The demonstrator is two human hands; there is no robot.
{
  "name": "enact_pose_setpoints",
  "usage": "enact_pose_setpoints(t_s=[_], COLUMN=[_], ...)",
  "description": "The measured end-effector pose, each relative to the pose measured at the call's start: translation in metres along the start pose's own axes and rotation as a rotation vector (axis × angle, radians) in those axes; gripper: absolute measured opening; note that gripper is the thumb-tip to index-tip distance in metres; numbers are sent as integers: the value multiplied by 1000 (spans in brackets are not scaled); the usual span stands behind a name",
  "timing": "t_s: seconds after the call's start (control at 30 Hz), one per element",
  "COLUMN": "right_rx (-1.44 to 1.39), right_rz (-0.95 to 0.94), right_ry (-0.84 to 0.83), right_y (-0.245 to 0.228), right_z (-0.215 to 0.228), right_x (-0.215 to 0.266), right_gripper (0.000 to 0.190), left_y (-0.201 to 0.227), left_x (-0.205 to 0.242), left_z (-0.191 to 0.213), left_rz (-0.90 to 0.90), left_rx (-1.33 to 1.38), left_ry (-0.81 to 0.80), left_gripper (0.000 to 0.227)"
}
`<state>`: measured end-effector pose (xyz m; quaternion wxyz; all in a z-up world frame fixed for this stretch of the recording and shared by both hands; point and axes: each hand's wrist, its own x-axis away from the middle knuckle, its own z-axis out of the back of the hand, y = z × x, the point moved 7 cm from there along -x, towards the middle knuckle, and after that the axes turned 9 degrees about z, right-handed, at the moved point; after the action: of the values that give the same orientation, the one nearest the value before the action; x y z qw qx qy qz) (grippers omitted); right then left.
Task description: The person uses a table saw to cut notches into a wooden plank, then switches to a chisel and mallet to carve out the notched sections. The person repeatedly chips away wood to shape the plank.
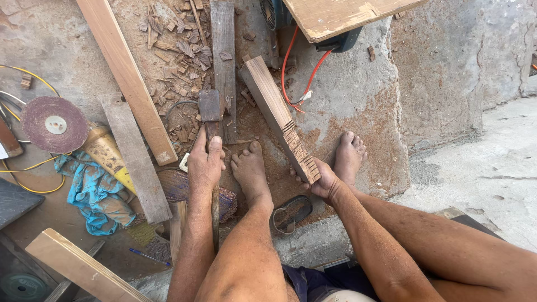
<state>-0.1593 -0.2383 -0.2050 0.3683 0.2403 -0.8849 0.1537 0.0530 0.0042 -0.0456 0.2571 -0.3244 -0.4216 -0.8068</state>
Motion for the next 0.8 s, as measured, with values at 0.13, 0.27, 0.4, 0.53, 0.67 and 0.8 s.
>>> enact_pose_setpoints(t_s=[0.13, 0.27, 0.4, 0.53, 0.67, 0.8], right_rx=[124, 180, 94, 85, 158, 197], right_rz=[35, 102, 205, 326, 417, 479], right_ry=[73, 208, 240, 54, 66, 61], right_y=[-7, -11, -28, -50, -59, -69], right_z=[5, 6, 9, -3, 13, 19], right_x=[0, 3, 8, 2, 4, 5], right_gripper=[30, 37, 46, 61, 67, 71], left_y=[0, 6, 10, 3, 9, 18], left_x=[0, 12, 17, 0, -52, -89], left_z=[-1, 3, 16, 37, 73, 79], left_rz=[27, -8, -13, 132, 60, 136], left_rx=[14, 37, 68, 304, 262, 627], left_ry=[-8, -5, -10, -116, -221, -432], left_gripper=[57, 55, 51, 66, 75, 66])
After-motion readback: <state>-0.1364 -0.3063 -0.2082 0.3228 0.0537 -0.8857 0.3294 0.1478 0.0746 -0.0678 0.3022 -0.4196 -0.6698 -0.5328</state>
